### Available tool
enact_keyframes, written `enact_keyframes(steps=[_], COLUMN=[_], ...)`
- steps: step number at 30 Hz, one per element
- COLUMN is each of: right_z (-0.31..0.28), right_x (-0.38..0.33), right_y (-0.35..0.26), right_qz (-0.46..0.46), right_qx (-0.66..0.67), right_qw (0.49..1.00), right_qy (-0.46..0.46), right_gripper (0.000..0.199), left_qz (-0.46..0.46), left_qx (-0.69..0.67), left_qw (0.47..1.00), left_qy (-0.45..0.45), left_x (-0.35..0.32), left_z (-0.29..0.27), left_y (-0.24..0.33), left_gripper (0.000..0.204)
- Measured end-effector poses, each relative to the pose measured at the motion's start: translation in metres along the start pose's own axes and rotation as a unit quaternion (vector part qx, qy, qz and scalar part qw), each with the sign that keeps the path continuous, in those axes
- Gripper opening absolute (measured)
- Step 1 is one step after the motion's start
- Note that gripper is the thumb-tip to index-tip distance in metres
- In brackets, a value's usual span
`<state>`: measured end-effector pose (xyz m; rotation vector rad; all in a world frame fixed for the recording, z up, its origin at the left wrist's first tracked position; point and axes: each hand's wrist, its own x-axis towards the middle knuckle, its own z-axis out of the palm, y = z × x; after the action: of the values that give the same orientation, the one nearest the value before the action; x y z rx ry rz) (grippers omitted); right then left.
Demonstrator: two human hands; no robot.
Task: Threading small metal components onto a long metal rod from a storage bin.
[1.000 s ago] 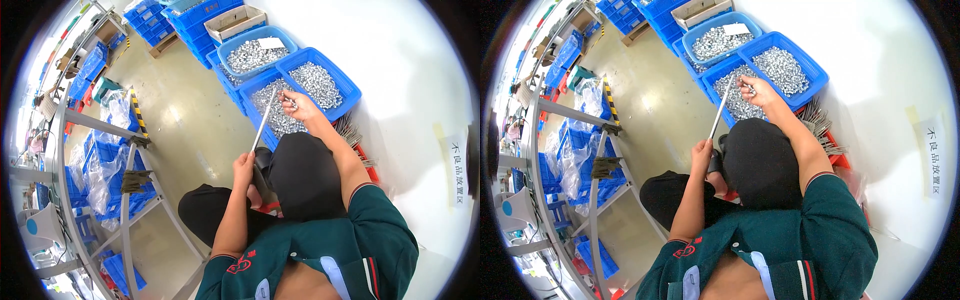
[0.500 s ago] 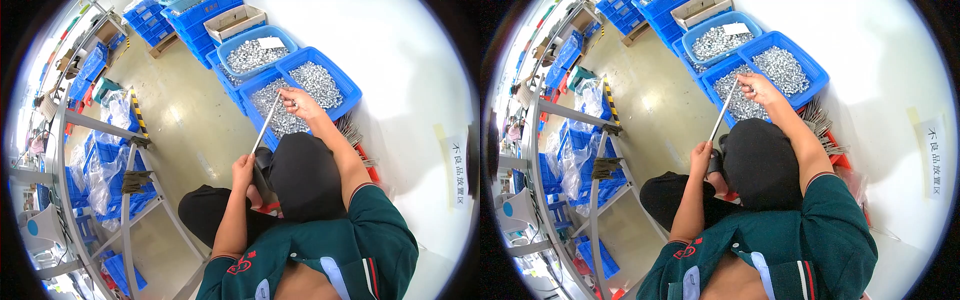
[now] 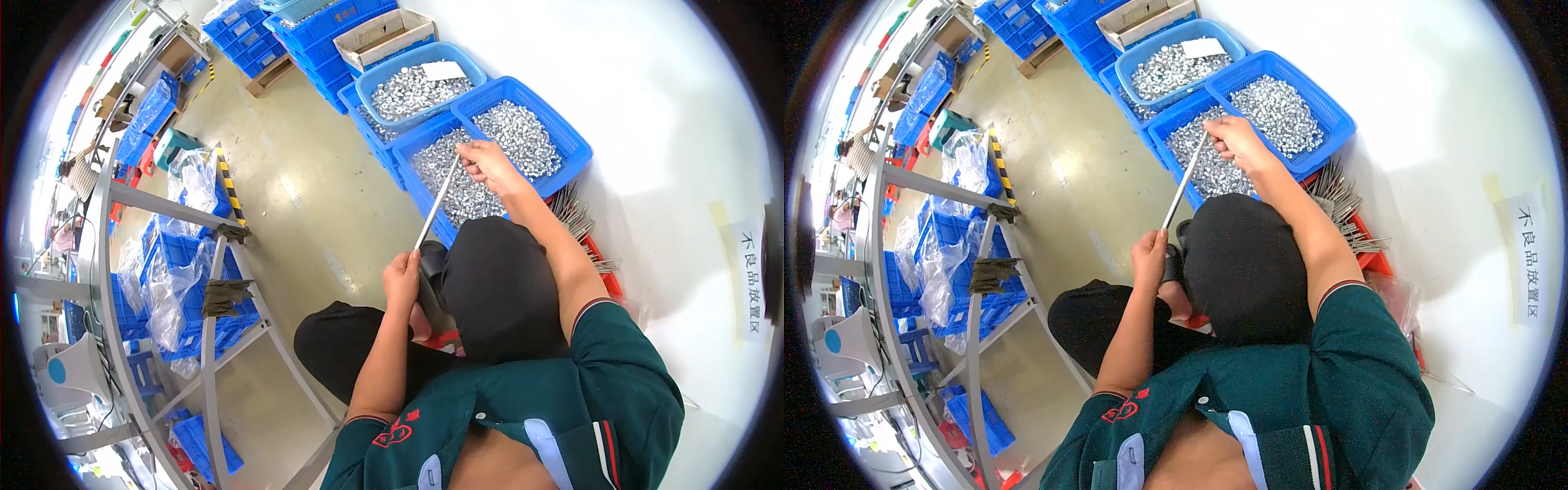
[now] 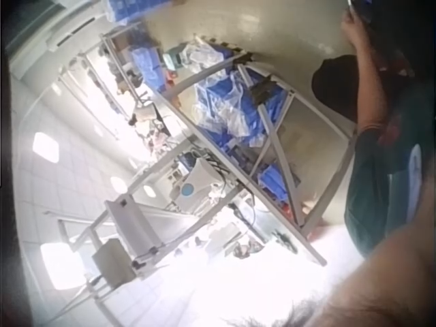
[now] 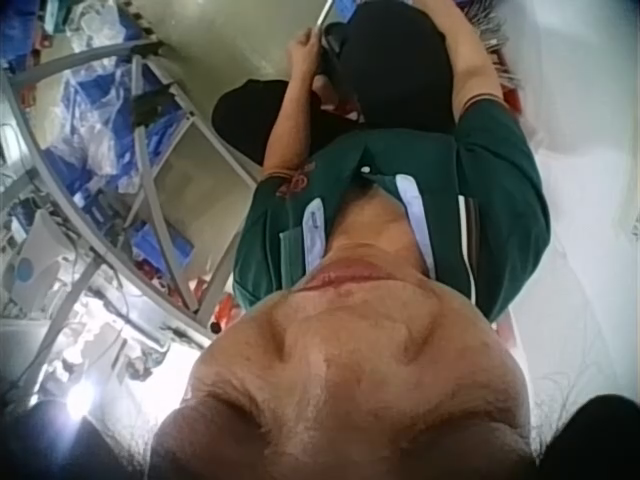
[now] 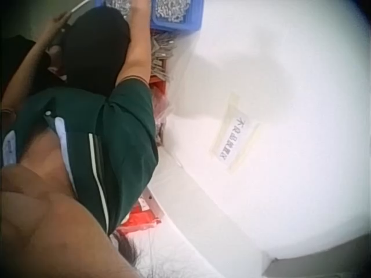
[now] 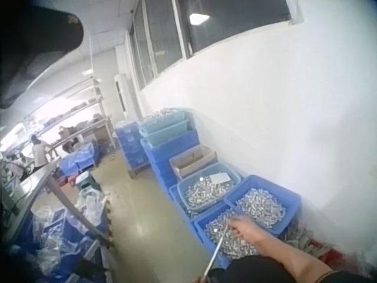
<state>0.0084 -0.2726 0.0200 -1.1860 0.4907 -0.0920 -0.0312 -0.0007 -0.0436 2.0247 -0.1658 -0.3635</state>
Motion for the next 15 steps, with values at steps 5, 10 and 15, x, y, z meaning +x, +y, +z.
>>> enact_keyframes(steps=[5, 10, 15], right_z=[-0.008, -0.011, 0.01], right_x=[0.001, 0.001, -0.007], right_y=[-0.006, -0.001, 0.006], right_qz=[0.009, -0.005, -0.002], right_qx=[0.114, 0.079, -0.03], right_qw=[0.988, 0.993, 0.999], right_qy=[-0.099, -0.087, -0.026], right_gripper=[0.013, 0.015, 0.022], left_qz=[-0.111, -0.219, -0.026], left_qx=[-0.188, -0.303, -0.098], left_qw=[0.968, 0.901, 0.995], left_qy=[-0.124, -0.221, -0.025], left_x=[0.002, 0.001, 0.003], left_z=[-0.011, -0.009, 0.006], left_y=[0.007, 0.01, 0.002], left_gripper=[0.034, 0.033, 0.034])
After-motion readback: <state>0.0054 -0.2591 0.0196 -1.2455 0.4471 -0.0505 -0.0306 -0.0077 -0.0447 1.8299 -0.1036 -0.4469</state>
